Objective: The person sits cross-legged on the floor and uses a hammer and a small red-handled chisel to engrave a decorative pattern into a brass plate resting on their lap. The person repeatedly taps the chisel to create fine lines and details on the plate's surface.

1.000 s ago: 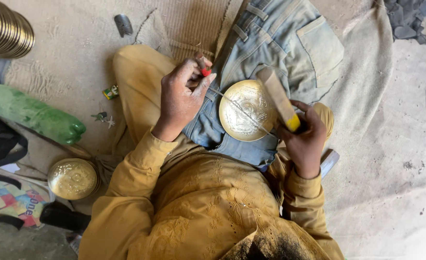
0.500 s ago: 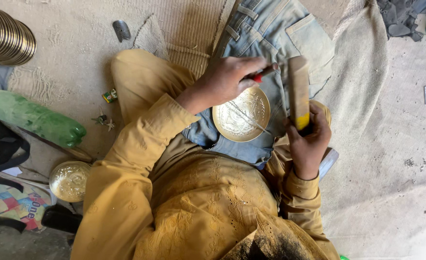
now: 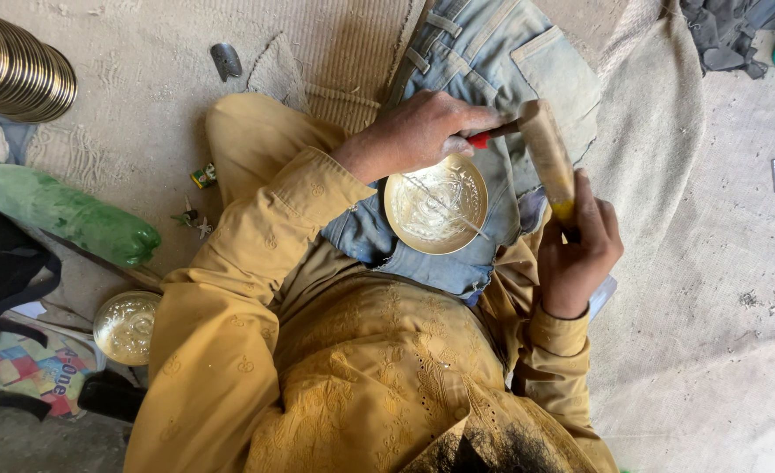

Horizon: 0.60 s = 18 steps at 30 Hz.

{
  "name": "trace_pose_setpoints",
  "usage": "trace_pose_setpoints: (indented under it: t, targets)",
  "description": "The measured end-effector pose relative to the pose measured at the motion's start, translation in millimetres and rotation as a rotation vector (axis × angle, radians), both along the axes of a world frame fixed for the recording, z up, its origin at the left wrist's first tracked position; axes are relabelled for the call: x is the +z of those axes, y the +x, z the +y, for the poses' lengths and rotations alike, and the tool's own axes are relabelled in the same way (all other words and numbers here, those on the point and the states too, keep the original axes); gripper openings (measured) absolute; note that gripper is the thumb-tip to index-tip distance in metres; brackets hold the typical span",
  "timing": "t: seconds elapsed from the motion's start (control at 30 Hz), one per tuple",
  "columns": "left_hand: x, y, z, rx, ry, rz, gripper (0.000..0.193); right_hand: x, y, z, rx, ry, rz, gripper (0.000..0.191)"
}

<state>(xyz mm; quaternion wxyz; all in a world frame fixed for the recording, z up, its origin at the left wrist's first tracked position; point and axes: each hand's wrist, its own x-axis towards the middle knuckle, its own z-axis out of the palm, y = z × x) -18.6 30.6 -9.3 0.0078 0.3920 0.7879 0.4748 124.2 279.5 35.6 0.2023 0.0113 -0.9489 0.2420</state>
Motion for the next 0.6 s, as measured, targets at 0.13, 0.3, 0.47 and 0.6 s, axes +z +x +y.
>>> trace_pose_setpoints:
  t: [0.13, 0.3, 0.47, 0.6]
  targets:
    - [5, 1, 0, 0.023, 0.023, 0.009, 0.052, -1, -3, 4, 0.046, -0.123, 0.122, 0.058]
    - [12, 7, 0, 0.061, 0.02, -0.021, 0.056, -4, -5, 7, 0.118, -0.422, 0.156, 0.057]
    - [13, 8, 0, 0.069, -0.057, -0.021, 0.055, -1, -8, 9, 0.075, -0.225, 0.075, 0.057]
    - [8, 5, 0, 0.045, -0.054, -0.029, 0.054, 4, -10, 8, -0.041, -0.053, -0.091, 0.055]
